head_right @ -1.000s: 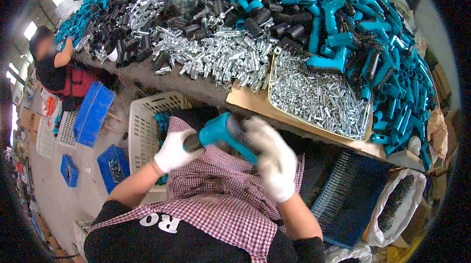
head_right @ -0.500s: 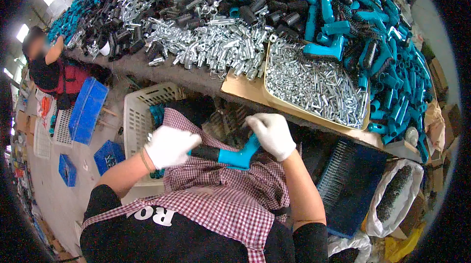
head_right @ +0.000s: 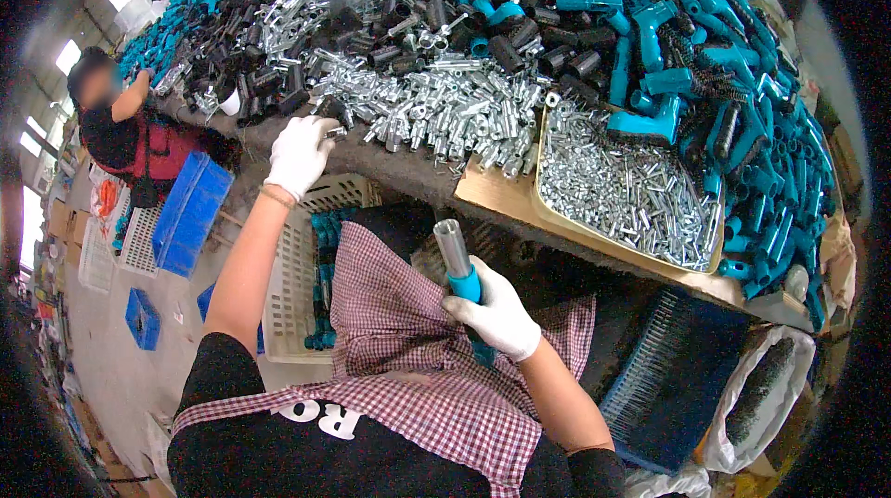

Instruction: The person assembles tool handles by hand, inserting metal shafts, springs, and plastic fittings into handle grips.

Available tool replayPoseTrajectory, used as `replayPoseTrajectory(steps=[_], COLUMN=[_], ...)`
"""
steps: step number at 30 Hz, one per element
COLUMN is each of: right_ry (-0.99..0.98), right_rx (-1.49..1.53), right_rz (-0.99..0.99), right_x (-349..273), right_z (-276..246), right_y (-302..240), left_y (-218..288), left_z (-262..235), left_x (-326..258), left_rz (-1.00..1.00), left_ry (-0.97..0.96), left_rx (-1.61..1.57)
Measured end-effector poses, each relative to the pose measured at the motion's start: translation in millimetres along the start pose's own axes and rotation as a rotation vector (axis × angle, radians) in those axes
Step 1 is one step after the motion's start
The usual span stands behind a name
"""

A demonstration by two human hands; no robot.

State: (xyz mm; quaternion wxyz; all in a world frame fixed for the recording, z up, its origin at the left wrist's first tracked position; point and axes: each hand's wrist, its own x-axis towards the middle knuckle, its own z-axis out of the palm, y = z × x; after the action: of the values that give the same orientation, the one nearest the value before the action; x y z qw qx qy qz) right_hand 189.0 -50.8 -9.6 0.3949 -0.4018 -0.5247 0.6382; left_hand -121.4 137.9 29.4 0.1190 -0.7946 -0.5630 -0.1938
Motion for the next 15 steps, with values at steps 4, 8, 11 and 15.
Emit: replayPoseTrajectory(steps=[4, 8, 11, 15], right_ry=[-0.040, -0.027, 0.067, 0.227], right_rx=[0.069, -0.087, -0.349, -0.583], right_rz=[-0.044, -0.154, -0.139, -0.267], right_x=[-4, 3, 3, -2], right_z=[7, 11, 9, 10], right_y=[-13, -10, -21, -15], left_y=[-5, -9, 19, 99], left_z=[13, 16, 17, -43], left_x=[2, 0, -27, -70], left_rz=[-0.090, -0.065, -0.149, -0.353], left_ry=[-0.172, -0.081, -0.015, -0.238], left_rx=[0.072, -0.057, -0.606, -1.219])
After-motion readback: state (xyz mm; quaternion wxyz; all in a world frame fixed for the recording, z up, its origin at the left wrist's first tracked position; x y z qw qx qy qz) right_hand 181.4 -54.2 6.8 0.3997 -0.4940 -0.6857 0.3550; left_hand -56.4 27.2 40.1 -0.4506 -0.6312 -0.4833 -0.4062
